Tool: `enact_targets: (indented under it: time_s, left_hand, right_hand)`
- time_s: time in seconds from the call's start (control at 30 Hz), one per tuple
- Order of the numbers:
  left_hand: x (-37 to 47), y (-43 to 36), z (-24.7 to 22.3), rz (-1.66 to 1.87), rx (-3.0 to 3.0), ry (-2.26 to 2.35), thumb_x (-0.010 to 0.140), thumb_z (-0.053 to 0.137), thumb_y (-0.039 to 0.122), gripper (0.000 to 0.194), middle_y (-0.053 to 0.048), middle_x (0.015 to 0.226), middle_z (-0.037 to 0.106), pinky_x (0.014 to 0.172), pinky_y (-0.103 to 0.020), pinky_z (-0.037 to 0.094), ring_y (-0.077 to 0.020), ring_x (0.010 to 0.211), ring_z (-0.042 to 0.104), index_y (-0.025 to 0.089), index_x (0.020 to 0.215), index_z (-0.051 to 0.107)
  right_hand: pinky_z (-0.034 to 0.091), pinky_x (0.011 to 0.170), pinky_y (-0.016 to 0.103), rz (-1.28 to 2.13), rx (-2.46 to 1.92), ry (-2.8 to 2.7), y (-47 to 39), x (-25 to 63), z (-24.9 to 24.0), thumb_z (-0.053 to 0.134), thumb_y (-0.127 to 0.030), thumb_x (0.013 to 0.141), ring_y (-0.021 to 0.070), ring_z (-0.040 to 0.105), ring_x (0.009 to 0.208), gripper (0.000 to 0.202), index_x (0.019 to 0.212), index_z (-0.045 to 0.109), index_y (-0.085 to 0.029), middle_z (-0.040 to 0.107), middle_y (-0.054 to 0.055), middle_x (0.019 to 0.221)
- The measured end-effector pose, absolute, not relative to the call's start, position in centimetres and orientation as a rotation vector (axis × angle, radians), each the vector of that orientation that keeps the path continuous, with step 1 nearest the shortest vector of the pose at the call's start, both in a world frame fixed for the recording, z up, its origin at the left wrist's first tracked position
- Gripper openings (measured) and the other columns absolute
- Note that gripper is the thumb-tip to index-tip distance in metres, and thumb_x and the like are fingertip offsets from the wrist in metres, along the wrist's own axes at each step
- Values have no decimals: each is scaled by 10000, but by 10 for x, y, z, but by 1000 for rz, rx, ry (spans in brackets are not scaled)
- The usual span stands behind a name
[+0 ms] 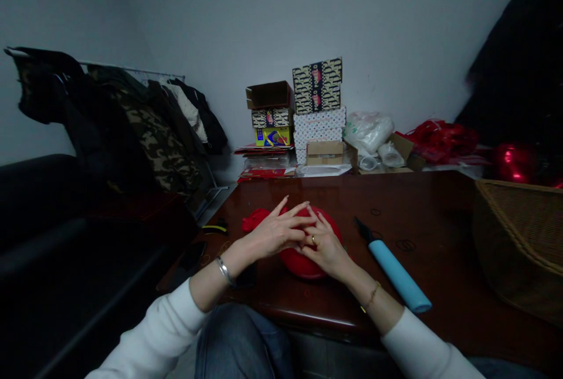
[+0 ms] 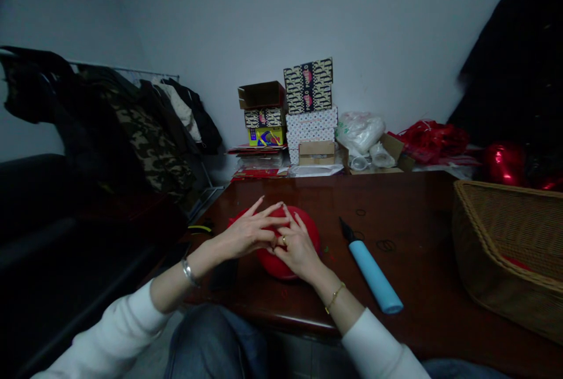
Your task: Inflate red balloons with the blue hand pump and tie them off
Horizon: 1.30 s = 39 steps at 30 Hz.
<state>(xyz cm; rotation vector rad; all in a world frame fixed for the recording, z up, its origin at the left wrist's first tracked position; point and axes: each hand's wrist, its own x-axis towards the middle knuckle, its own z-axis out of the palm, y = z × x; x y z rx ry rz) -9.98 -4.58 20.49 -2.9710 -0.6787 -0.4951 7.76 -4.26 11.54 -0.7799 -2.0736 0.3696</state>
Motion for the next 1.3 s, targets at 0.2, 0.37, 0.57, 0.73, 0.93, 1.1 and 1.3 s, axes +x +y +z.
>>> enact_targets:
  time_s: [0.2, 0.37, 0.57, 0.73, 0.93, 1.1, 1.3]
  left_hand:
    - [-102, -50, 204, -585, -2954, -642, 858, 549, 193, 133, -9, 1230, 620, 1140, -507, 83, -170, 1323, 366, 264, 871, 661]
    - [-106, -49, 197, -625, -2911, -664, 864, 546, 206, 124, -24, 1239, 614, 1135, -522, 91, -187, 1325, 363, 254, 888, 658]
    - [-105, -46, 197, -638, -2897, -549, 840, 585, 197, 137, -16, 1253, 604, 1134, -530, 98, -205, 1334, 343, 275, 903, 678]
    - [-103, -44, 197, -581, -2865, -463, 851, 572, 214, 128, -11, 1269, 593, 1138, -528, 105, -201, 1343, 329, 266, 900, 679]
    - [-99, -43, 199, -327, -2800, -438, 901, 491, 211, 170, -10, 1328, 543, 1139, -558, 59, -212, 1375, 261, 236, 896, 659]
    - [-97, -46, 200, -268, -2780, -421, 913, 464, 187, 172, -13, 1320, 547, 1147, -543, 52, -173, 1366, 287, 238, 955, 623]
    - [-106, -47, 192, -318, -2724, -440, 938, 402, 175, 190, -34, 1291, 568, 1151, -532, 77, -158, 1339, 340, 196, 969, 588]
  right_hand:
    - [143, 1113, 572, 353, -825, -2085, -44, 84, 118, 560, -138, 770, 210, 84, 1403, 195, 772, 704, -267, 677, 13, 1084]
    - [145, 1106, 586, 363, -814, -2079, -44, 83, 118, 547, -138, 768, 218, 98, 1402, 205, 749, 704, -267, 673, 15, 1100]
    - [118, 1126, 544, 421, -835, -2098, -43, 84, 118, 546, -134, 757, 184, 65, 1405, 233, 809, 718, -283, 669, 20, 1116]
    - [106, 1130, 523, 446, -856, -2140, -42, 85, 119, 538, -138, 750, 174, 23, 1406, 212, 717, 711, -257, 581, 39, 1270]
    - [87, 1136, 520, 460, -884, -2159, -40, 84, 115, 546, -148, 740, 175, 77, 1405, 193, 661, 695, -243, 615, 56, 1219]
    - [118, 1131, 514, 444, -860, -2128, -40, 86, 116, 545, -158, 743, 189, 84, 1405, 192, 617, 673, -223, 496, 72, 1355]
    - [90, 1125, 547, 490, -799, -2098, -43, 90, 119, 538, -134, 756, 182, 75, 1404, 228, 786, 714, -275, 631, 7, 1197]
